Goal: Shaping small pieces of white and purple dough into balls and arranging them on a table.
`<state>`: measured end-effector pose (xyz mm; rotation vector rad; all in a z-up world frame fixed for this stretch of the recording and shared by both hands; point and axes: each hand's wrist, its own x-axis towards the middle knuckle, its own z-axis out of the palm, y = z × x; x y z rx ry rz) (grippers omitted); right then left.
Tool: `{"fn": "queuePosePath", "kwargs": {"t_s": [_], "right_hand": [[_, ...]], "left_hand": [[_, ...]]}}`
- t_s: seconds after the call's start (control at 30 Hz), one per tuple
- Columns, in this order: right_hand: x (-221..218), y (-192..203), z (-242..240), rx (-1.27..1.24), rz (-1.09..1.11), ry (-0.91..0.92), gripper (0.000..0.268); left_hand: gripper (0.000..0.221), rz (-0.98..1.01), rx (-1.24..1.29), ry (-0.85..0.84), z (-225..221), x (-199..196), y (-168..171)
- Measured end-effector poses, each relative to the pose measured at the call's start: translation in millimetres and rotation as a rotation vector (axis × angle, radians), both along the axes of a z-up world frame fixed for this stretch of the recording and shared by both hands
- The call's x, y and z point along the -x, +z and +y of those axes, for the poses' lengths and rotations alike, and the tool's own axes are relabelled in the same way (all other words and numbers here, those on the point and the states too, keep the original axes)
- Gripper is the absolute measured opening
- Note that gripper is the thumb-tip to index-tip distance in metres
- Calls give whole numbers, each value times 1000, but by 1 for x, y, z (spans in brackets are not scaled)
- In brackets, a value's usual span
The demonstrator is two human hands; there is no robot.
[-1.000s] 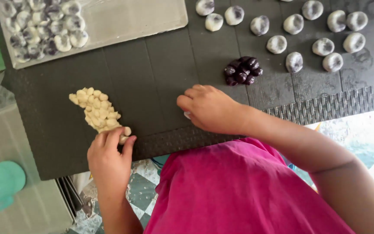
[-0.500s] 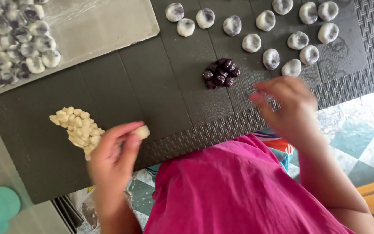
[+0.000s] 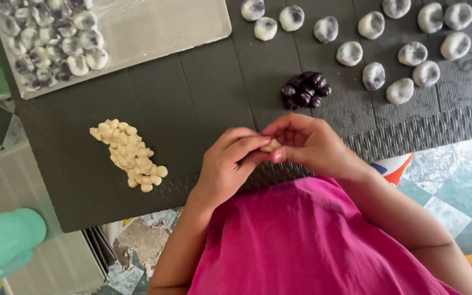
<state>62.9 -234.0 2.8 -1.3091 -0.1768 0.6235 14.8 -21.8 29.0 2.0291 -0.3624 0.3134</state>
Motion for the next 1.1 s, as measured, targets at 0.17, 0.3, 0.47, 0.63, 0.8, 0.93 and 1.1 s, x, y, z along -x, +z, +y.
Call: {"fn": "queuePosePath", "kwargs": {"t_s": [0.17,0.3,0.47,0.63,0.8,0.93,1.1], "right_hand": [[-6,5,-7,-84,34,-148,28],[-15,17,3,91,-338,-117,31],[-8,-20,28,653,-1178,-158,14],[17,-7,7,968,-1401,-58,40],[16,13,9,1083,-1471,-119,45],[-4,7,-1,1070,-1443,-141,41],[-47,6,-52,1137,-1418,-264,49]], "left_hand": [[14,75,155,233,21,-1,12],[25,-108,-72,343,45,-16,-6],[42,-182,-248,128,19,-8,-23],[64,-96,-654,59,3,22,-33],[77,-85,-715,88,3,23,-39],[79,-65,-724,83,6,30,-42],[69,-145,-688,100,10,32,-47]]}}
